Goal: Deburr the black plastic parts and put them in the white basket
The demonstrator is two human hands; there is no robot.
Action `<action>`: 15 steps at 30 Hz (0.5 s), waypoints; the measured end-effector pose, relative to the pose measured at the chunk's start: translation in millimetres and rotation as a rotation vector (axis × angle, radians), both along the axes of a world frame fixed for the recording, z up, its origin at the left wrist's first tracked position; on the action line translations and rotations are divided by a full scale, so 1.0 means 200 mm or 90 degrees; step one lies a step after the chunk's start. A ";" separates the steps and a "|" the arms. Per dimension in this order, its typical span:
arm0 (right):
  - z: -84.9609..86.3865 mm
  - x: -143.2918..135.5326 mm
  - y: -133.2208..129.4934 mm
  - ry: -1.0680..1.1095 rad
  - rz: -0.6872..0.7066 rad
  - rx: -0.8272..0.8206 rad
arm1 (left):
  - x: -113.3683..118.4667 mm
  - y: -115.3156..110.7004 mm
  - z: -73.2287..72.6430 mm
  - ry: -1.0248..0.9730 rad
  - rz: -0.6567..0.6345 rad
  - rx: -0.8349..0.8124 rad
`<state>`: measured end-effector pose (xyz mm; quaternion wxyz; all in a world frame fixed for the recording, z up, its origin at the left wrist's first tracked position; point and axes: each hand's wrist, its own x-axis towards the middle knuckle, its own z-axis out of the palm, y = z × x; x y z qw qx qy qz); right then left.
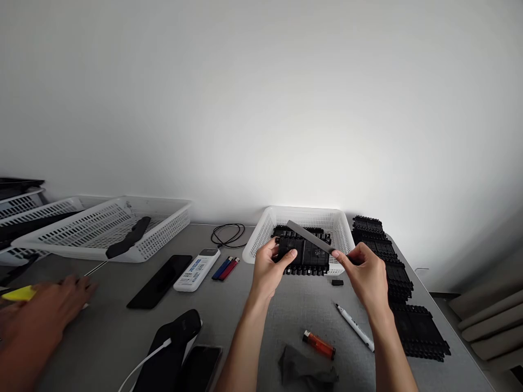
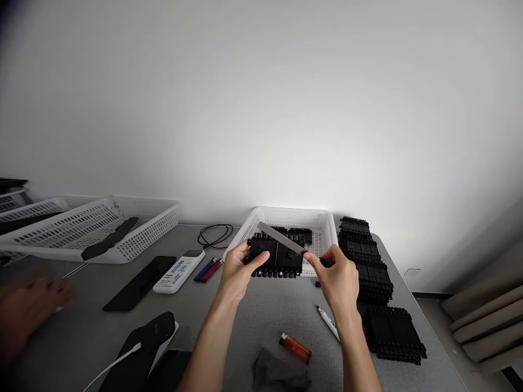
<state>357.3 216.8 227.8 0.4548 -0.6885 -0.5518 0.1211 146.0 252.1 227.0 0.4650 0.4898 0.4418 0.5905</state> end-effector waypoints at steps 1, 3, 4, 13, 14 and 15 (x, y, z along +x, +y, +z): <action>0.00 0.01 0.00 -0.003 -0.008 -0.001 | 0.00 0.00 0.00 -0.002 0.005 -0.001; 0.00 0.03 0.00 -0.002 -0.034 -0.004 | -0.02 0.00 0.01 -0.006 0.016 -0.009; 0.00 0.04 0.00 0.003 -0.048 -0.007 | -0.02 0.00 0.01 -0.007 0.022 -0.013; 0.00 0.01 0.00 0.135 0.066 0.017 | 0.00 0.01 0.00 -0.009 0.001 -0.019; -0.01 -0.01 0.00 0.145 0.082 0.011 | 0.01 0.01 0.01 -0.019 0.006 -0.029; -0.01 -0.02 0.01 0.154 0.095 0.005 | 0.02 0.01 0.01 -0.033 0.015 -0.039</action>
